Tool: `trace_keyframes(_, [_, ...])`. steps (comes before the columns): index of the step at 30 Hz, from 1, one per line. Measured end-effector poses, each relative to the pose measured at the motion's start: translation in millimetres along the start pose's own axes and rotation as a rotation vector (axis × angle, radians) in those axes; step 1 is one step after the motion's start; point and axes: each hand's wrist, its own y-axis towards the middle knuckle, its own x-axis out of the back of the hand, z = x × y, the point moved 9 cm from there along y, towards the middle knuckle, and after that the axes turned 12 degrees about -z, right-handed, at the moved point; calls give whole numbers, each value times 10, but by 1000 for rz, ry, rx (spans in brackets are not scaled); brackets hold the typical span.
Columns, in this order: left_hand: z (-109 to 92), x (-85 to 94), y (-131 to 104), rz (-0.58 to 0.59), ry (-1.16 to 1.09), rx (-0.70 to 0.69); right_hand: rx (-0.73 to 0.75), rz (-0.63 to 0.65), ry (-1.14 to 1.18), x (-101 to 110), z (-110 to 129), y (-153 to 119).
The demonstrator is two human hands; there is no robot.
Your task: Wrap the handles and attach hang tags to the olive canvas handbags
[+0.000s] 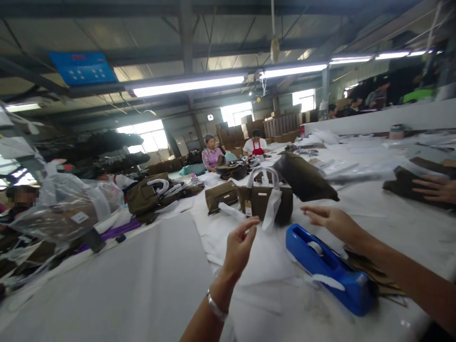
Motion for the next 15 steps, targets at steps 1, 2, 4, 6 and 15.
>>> trace_keyframes(1, [283,160,-112,-3,36,80,-60,153,-31,-249,-111,-172])
trace_keyframes(2, [520,311,-216,-2,61,140,-97,288,-54,-484,-169,-340])
trace_keyframes(4, [870,585,-379,1,92,231,-101,510,-67,-931,-131,-612])
trace_keyframes(6, [1082,801,-477,23,99,291,-42,683,-52,-1367,28,-774])
trace_keyframes(15, [1628,1706,-461,-142,-210,457,58,960,23,-3392,352,-843])
